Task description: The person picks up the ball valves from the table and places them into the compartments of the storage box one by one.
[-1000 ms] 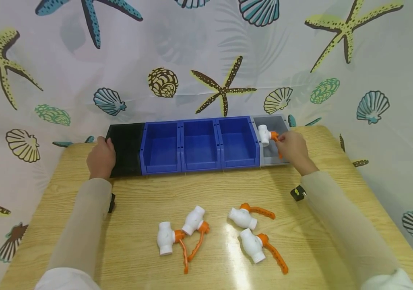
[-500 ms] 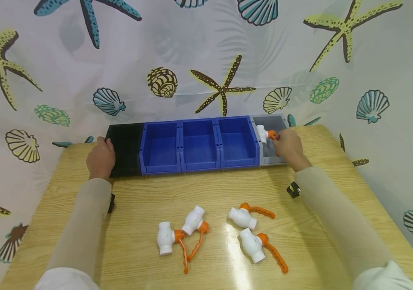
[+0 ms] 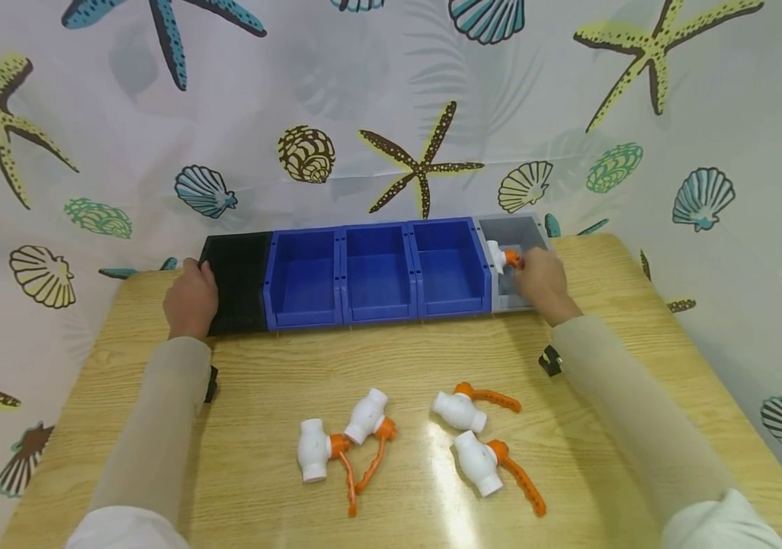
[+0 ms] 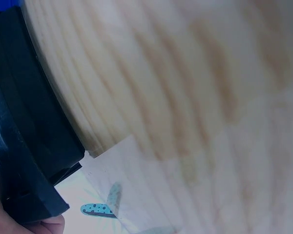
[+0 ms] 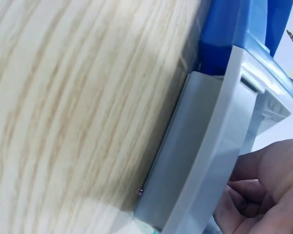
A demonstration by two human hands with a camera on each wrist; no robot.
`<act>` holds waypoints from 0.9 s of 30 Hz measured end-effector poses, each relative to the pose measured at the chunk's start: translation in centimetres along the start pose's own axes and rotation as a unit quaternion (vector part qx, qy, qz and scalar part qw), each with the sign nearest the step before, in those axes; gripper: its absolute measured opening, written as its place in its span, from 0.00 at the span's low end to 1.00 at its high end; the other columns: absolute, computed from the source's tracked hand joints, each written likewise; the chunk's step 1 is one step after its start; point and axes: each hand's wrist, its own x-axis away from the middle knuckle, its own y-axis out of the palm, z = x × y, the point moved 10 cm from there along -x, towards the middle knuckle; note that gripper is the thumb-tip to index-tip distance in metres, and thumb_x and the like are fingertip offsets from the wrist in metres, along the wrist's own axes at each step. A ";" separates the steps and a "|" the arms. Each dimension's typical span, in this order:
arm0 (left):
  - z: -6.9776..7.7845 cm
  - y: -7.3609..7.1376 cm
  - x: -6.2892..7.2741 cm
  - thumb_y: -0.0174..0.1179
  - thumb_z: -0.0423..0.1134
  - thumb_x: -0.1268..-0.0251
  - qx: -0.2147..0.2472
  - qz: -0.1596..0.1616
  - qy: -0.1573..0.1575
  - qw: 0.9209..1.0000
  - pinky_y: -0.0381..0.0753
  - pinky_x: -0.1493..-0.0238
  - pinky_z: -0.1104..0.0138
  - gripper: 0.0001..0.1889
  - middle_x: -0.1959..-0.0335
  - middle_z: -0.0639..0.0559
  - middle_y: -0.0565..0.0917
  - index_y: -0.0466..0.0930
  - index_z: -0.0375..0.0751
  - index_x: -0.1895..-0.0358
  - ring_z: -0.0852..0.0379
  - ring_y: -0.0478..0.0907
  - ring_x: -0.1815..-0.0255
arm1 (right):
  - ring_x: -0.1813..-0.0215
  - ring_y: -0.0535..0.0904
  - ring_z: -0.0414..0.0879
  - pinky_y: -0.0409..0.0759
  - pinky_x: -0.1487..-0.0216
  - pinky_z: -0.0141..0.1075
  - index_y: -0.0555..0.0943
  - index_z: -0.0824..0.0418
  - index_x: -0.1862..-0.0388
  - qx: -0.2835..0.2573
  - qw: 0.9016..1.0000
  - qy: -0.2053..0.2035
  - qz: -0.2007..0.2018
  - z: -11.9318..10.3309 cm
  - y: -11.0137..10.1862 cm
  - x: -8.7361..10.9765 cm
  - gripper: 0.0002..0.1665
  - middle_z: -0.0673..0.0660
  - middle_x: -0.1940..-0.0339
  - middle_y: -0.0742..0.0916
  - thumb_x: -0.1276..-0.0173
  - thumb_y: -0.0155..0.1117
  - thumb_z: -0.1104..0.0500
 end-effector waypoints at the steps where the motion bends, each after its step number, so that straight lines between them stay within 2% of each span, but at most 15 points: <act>1: 0.0 0.1 0.0 0.27 0.50 0.25 0.000 -0.002 -0.001 1.000 0.69 0.77 0.47 0.25 0.69 0.27 0.76 0.64 0.28 0.52 0.31 0.76 0.71 | 0.82 0.64 0.47 0.60 0.82 0.37 0.64 0.60 0.91 0.003 1.000 -0.001 -0.001 0.0 0.1 0.0 0.17 0.55 0.87 0.72 0.46 0.51 0.70; 13: 0.1 -0.2 0.1 0.28 0.49 0.25 0.004 -0.005 -0.001 1.000 0.69 0.78 0.47 0.25 0.69 0.27 0.76 0.64 0.28 0.53 0.32 0.76 0.71 | 0.81 0.65 0.48 0.61 0.79 0.39 0.65 0.60 0.90 0.010 1.000 0.004 0.004 0.3 0.6 -0.1 0.17 0.58 0.85 0.73 0.44 0.52 0.69; 23: -0.1 0.2 0.0 0.25 0.51 0.25 -0.004 -0.013 -0.008 1.000 0.70 0.76 0.47 0.27 0.68 0.28 0.76 0.64 0.28 0.51 0.32 0.76 0.70 | 0.75 0.71 0.51 0.68 0.75 0.41 0.77 0.68 0.79 0.007 1.000 0.013 -0.003 1.0 1.3 -0.2 0.08 0.61 0.78 0.79 0.42 0.55 0.69; 27: -0.1 0.3 -0.1 0.25 0.51 0.25 -0.006 -0.018 -0.012 1.000 0.70 0.75 0.47 0.28 0.68 0.28 0.76 0.63 0.27 0.50 0.33 0.76 0.70 | 0.73 0.73 0.53 0.71 0.72 0.44 0.80 0.70 0.75 0.016 1.000 0.017 -0.014 1.1 1.6 -0.2 0.08 0.63 0.75 0.81 0.40 0.56 0.67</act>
